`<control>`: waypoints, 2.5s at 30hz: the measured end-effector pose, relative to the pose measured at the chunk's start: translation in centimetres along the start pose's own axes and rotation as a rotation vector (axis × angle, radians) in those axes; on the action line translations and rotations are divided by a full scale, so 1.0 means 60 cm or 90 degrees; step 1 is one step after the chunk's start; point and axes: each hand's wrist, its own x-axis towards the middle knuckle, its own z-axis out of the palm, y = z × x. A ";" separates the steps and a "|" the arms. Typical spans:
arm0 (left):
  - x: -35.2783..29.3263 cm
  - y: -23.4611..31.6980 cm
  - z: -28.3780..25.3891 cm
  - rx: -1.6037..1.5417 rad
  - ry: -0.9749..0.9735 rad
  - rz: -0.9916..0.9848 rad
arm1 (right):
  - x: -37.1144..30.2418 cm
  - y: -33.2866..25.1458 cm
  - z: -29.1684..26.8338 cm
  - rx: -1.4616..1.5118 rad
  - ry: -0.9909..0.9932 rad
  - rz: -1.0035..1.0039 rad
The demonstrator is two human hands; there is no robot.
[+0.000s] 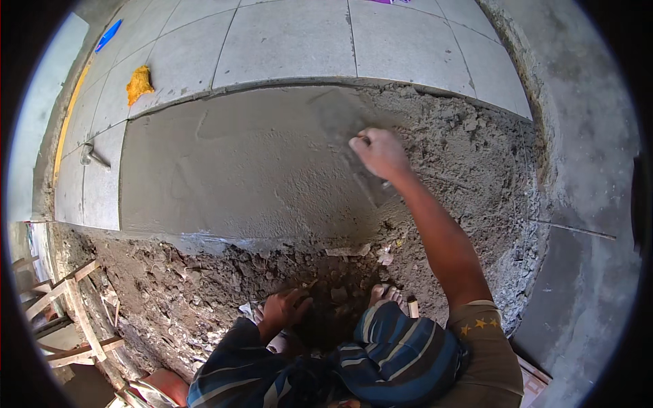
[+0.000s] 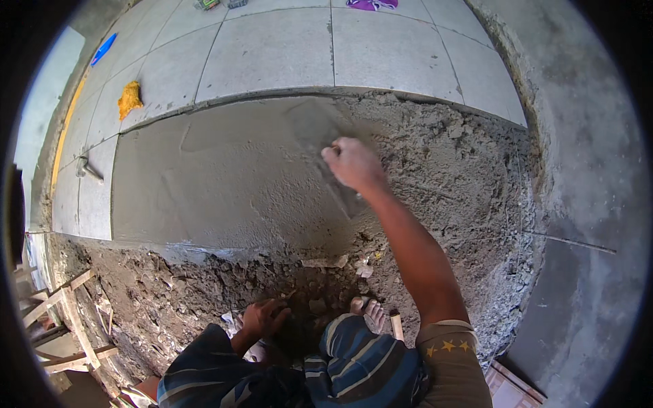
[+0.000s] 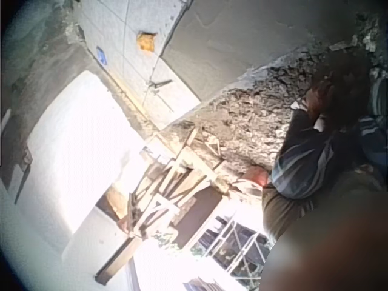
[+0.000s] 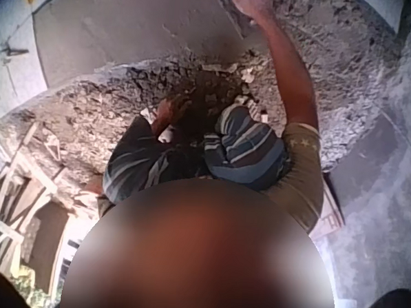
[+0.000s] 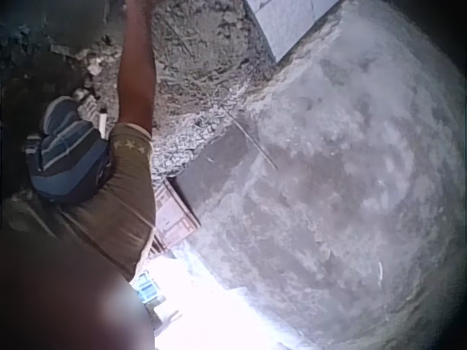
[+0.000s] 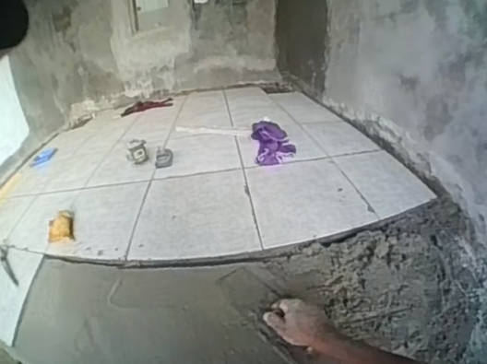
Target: Smooth wet concrete next to floor tiles using a hand trowel.
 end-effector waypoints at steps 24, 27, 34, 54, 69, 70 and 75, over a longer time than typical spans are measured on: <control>-0.008 -0.021 -0.010 -0.086 0.018 0.010 | 0.010 -0.193 0.138 0.026 -0.067 -0.086; -0.012 -0.020 -0.015 -0.082 0.034 0.014 | -0.050 -0.264 0.152 -0.017 -0.208 -0.113; -0.013 -0.022 -0.022 -0.101 0.047 0.014 | -0.031 -0.147 0.086 -0.165 -0.037 -0.007; -0.028 -0.053 -0.007 -0.153 0.058 0.054 | 0.087 -0.271 0.193 -0.045 -0.036 -0.079; -0.017 -0.053 -0.010 -0.193 0.085 0.043 | 0.200 -0.348 0.210 -0.138 -0.103 -0.271; -0.023 -0.054 -0.013 -0.177 0.067 0.037 | 0.195 -0.350 0.219 -0.115 -0.133 -0.277; -0.038 -0.051 -0.019 -0.141 0.054 0.027 | 0.045 -0.393 0.235 -0.134 -0.306 -0.327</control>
